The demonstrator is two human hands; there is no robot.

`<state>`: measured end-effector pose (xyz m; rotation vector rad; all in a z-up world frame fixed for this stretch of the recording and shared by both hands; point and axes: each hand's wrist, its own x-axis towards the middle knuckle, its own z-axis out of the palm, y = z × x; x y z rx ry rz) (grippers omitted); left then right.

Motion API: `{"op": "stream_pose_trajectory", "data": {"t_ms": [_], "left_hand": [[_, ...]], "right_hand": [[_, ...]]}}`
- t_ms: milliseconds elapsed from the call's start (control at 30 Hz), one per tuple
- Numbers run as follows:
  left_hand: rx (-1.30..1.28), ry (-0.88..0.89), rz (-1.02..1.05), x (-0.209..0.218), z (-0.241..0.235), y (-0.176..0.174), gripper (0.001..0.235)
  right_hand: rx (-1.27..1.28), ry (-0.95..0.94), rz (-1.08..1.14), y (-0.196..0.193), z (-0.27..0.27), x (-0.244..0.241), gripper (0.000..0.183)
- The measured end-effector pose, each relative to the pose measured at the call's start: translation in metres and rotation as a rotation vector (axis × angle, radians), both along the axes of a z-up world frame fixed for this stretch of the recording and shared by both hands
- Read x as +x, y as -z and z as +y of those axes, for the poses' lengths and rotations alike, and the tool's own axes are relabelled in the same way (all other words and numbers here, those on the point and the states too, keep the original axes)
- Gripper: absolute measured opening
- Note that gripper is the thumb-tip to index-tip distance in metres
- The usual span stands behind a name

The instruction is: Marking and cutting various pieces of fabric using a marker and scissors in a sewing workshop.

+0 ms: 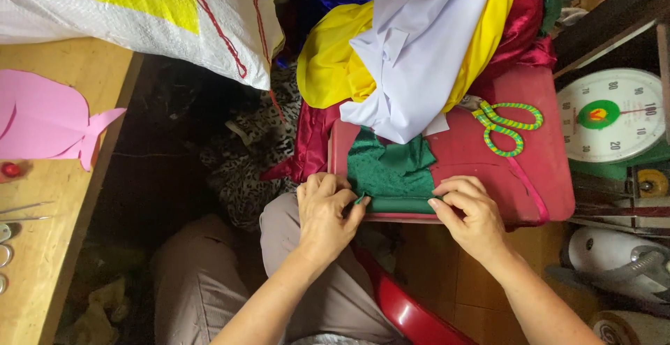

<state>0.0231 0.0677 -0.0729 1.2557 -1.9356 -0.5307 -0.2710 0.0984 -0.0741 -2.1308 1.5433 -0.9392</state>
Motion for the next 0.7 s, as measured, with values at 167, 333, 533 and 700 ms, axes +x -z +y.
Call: {"op": "stream_pose_trajectory", "data": {"t_ms": [167,333,533,700], "left_hand": [[-0.044,-0.12,-0.083,-0.006,-0.005,0.005,0.025],[0.001,-0.136,-0.084,-0.006,-0.002,0.003,0.026],[0.115,-0.116,-0.016,-0.001,0.005,-0.01,0.022],[0.122,-0.1,-0.055,-0.004,0.004,-0.005,0.022]], "right_hand": [[-0.075,0.149,0.145,0.013,-0.002,0.003,0.023],[-0.044,0.181,0.165,0.009,-0.004,0.006,0.019],[0.025,0.189,0.118,0.003,-0.004,0.005,0.018],[0.066,0.196,0.127,0.0,-0.005,0.007,0.018]]}}
